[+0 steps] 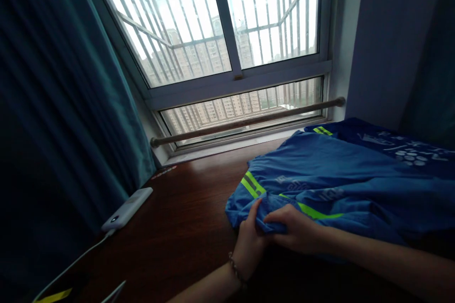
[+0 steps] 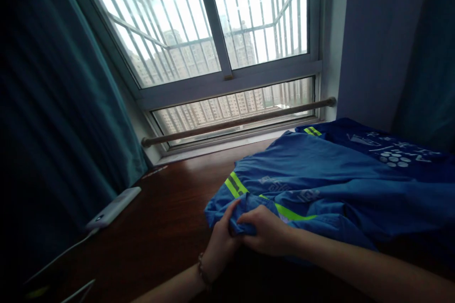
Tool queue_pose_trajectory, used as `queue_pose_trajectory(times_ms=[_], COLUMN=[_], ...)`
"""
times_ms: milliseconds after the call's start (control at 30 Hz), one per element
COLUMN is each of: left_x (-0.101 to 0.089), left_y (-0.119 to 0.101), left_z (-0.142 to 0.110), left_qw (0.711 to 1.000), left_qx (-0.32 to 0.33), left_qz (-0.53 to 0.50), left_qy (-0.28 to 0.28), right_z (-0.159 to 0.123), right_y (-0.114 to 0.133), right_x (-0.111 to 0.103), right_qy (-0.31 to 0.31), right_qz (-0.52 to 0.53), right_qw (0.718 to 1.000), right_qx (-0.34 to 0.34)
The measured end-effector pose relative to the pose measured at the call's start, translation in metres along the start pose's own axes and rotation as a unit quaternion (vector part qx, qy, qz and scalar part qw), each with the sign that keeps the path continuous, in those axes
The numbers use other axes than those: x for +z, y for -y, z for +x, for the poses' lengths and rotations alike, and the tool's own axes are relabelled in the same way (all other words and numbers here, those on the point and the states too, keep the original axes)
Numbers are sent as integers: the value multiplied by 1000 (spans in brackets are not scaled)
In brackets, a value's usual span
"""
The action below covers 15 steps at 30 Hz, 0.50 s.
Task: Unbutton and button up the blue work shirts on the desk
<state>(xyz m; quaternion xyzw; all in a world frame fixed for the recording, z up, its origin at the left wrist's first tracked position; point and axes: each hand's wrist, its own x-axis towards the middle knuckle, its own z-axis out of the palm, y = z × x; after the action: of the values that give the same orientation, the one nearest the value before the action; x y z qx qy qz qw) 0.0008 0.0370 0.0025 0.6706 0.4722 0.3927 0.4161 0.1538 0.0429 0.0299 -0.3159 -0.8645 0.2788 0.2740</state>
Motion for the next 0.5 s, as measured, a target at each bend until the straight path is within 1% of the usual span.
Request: queue_pose_trajectory(times_ms=[67, 133, 200, 267, 333, 367, 433, 500], left_x=[-2, -2, -1, -3, -10, -16, -29, -45], left_y=[-1, 0, 1, 1, -3, -6, -13, -21], left_z=[0, 0, 2, 6, 13, 17, 23, 27], left_qw=[999, 998, 994, 989, 982, 978, 971, 961], left_qx=[-12, -29, -44, -57, -59, -49, -2, 68], left_qz=[-11, -44, -90, -134, -177, -195, -205, -162], left_qy=[31, 43, 32, 11, -23, -49, -121, -214], right_z=[-3, -4, -4, -4, -4, -4, -3, -2], right_y=[5, 6, 5, 3, 0, -1, -3, -4], right_x=[-6, -14, -18, -18, -19, -21, -29, -44], right_qy=[-15, -24, -50, -79, -75, -66, -63, -84], right_qz=[33, 34, -39, -163, -268, -303, -342, -346], right_qw=[999, 999, 997, 979, 949, 937, 919, 911], right_qx=[4, 11, 39, 97, 149, 164, 182, 206])
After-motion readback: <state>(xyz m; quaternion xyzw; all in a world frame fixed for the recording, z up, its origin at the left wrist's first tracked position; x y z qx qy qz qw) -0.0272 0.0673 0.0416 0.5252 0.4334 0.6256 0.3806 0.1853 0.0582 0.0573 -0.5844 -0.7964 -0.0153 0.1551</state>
